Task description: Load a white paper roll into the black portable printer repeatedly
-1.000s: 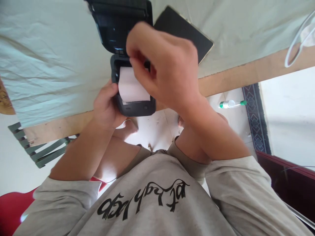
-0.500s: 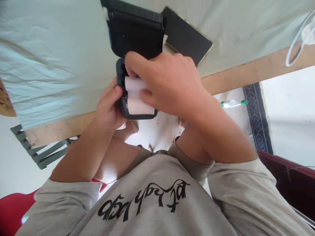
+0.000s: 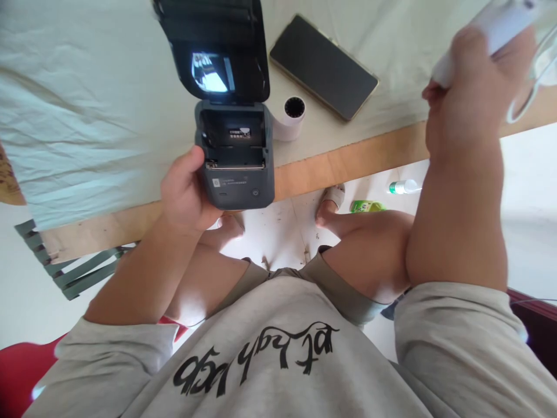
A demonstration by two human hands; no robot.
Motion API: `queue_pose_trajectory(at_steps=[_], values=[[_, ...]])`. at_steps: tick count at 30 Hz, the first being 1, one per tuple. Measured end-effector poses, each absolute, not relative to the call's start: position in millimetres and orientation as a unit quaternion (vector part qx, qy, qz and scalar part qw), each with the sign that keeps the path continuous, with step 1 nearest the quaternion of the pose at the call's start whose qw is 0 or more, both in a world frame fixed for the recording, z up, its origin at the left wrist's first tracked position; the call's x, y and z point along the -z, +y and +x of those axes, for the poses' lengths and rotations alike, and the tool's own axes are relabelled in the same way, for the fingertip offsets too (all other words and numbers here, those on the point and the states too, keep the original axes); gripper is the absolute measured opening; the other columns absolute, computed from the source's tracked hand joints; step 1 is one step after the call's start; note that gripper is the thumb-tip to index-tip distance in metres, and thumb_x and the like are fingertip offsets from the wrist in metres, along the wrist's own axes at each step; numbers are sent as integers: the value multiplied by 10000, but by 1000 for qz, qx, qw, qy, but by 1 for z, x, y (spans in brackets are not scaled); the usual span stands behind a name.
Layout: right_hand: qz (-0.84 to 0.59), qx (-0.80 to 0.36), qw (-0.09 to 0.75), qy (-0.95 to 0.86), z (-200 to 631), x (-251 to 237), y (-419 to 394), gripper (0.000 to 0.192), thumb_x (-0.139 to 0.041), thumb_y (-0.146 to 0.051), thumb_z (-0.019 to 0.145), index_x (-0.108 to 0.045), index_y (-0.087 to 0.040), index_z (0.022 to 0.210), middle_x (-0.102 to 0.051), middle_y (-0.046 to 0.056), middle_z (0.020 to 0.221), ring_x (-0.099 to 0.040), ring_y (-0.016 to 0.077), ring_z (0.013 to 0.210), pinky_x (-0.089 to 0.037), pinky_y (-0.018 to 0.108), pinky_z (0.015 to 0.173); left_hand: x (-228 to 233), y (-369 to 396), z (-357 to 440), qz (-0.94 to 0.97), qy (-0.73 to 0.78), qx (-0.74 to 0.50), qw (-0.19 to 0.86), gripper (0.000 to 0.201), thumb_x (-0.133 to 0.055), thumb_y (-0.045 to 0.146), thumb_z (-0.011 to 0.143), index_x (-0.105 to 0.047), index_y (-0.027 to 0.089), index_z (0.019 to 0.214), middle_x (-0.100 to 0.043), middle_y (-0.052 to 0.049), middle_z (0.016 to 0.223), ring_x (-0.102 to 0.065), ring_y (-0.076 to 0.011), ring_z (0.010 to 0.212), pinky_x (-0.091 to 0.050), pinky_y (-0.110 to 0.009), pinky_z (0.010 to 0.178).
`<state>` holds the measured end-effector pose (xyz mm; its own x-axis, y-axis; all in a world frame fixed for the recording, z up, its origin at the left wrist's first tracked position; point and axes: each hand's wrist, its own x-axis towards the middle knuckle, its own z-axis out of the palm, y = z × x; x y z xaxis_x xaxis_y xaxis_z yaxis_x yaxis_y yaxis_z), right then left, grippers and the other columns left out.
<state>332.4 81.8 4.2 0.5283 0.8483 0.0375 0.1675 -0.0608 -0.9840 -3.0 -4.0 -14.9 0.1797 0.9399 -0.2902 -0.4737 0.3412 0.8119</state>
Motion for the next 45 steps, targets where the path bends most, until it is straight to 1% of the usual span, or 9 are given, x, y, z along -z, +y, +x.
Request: queue_pose_trajectory(at_steps=[5,8,11,14,17,20,26,41,45], values=[[-705,-98,445,-543,335,17,81,273,-698,-99,680,-518,-289,759,-544,10,848,-457,149,746,-388,356,754,14,-3,-1,288,421,-488,708,314,-625,526,909,-675,221,959,-772,-59,1039,-680,-299,1247,-602,-409,1003],[-747,-60,368,-551,335,21,83,395,-744,-68,624,-440,-278,763,-498,-24,792,-402,138,716,-324,361,734,14,-3,-1,293,422,-493,703,366,-593,574,923,-678,223,979,-766,-69,1081,-655,-304,1288,-591,-413,1019],[-713,-85,389,-577,343,22,82,416,-757,-73,630,-506,-298,875,-550,-13,882,-458,156,776,-374,347,768,15,-3,0,288,424,-492,703,388,-569,587,933,-681,225,1016,-763,-71,1099,-639,-302,1312,-585,-406,1026],[-646,-47,450,-615,346,17,70,506,-771,-96,673,-611,-291,1112,-610,43,1170,-580,217,1068,-426,352,965,14,-4,-1,290,429,-491,701,369,-577,573,926,-675,223,990,-763,-70,1087,-645,-306,1302,-596,-403,1003],[-613,28,476,-630,325,6,52,284,-672,-233,862,-676,-302,1138,-643,31,1117,-605,249,1141,-424,385,958,13,-4,-1,293,430,-482,705,313,-620,524,909,-663,220,970,-763,-68,1058,-665,-309,1270,-603,-408,982],[-521,-68,484,-700,277,-2,38,428,-631,-143,787,-654,-286,1191,-645,46,1135,-643,219,943,-453,354,753,11,-4,-1,291,426,-483,708,316,-613,522,915,-665,223,1006,-766,-65,1075,-669,-307,1265,-607,-409,977],[-498,-207,327,-777,209,10,40,537,-640,-218,789,-526,-297,1308,-586,98,1315,-556,270,1255,-491,429,1051,11,-6,-1,284,436,-485,703,369,-556,576,939,-681,234,999,-776,-58,1045,-666,-302,1270,-609,-392,968],[-521,-238,327,-752,212,20,46,370,-610,-203,770,-594,-363,1103,-596,54,1133,-575,266,1033,-528,444,967,16,-5,-4,285,396,-492,721,287,-614,476,921,-696,224,1034,-771,-43,1010,-709,-272,1175,-606,-385,965],[-514,-311,361,-713,212,18,42,510,-697,-261,741,-568,-395,1216,-613,18,1117,-596,243,1009,-535,384,864,15,-5,-4,296,408,-488,713,288,-616,493,915,-680,222,989,-764,-54,1045,-688,-284,1218,-591,-410,1010]])
